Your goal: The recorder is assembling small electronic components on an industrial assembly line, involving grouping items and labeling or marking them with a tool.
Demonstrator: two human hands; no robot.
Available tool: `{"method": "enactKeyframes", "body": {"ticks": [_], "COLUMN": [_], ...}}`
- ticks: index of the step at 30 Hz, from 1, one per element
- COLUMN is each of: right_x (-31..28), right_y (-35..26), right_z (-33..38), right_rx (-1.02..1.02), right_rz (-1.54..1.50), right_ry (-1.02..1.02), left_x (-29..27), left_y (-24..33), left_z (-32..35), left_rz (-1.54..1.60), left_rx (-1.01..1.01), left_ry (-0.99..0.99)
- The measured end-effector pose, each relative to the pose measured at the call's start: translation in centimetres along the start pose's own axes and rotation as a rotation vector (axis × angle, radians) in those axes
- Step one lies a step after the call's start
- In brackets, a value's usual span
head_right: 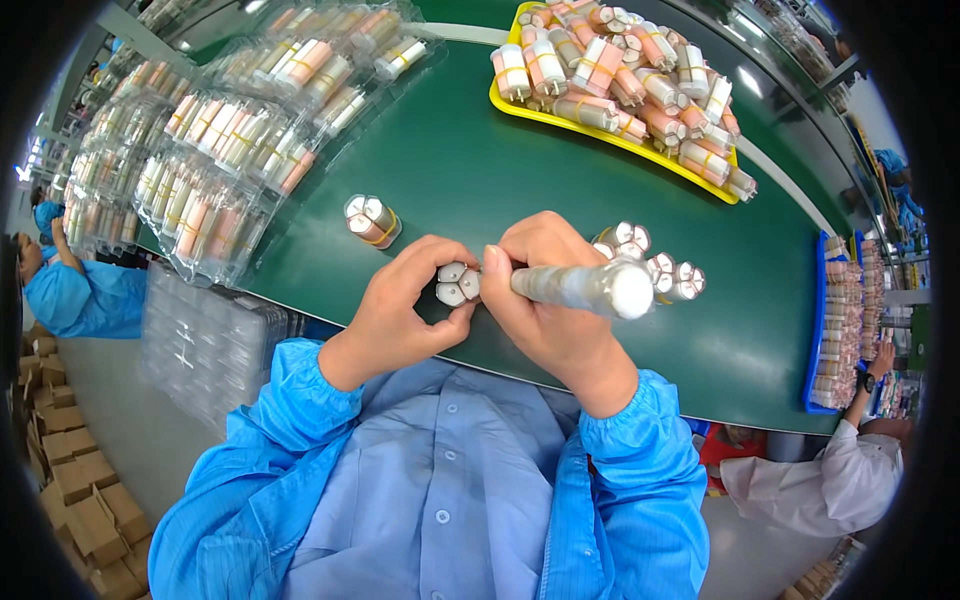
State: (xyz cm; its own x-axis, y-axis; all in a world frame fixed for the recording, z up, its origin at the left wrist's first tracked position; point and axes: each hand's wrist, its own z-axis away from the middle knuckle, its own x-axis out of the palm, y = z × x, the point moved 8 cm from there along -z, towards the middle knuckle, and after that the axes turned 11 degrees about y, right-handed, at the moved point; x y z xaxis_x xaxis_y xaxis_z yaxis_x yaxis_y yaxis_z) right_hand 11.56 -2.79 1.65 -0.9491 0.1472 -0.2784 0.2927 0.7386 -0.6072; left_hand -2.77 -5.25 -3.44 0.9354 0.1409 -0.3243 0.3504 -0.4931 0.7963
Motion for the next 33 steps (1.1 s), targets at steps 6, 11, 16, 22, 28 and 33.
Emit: {"method": "enactKeyframes", "body": {"ticks": [6,11,16,22,28,33], "right_x": [0.9,1.1,1.4,0.2,0.6,1.2], "right_y": [0.0,0.3,0.0,-0.5,-0.2,0.3], "right_z": [0.3,0.6,0.8,0.2,0.3,0.8], "right_rx": [0.012,0.067,0.001,-0.052,-0.015,0.027], "right_rz": [0.045,0.059,0.066,-0.005,-0.058,-0.013], "right_ry": [-0.046,-0.071,-0.077,0.035,0.0,-0.064], "left_x": [0.1,-0.1,-0.2,-0.8,-0.2,0.0], "left_y": [0.1,0.4,0.4,-0.5,-0.3,-0.4], "left_z": [0.1,-0.1,0.1,0.7,0.8,0.9], "left_rz": [0.025,-0.055,-0.196,-0.068,0.055,0.043], "left_rx": [0.02,0.07,0.142,0.032,-0.038,-0.076], "left_ry": [-0.007,0.023,0.083,0.135,0.013,-0.066]}}
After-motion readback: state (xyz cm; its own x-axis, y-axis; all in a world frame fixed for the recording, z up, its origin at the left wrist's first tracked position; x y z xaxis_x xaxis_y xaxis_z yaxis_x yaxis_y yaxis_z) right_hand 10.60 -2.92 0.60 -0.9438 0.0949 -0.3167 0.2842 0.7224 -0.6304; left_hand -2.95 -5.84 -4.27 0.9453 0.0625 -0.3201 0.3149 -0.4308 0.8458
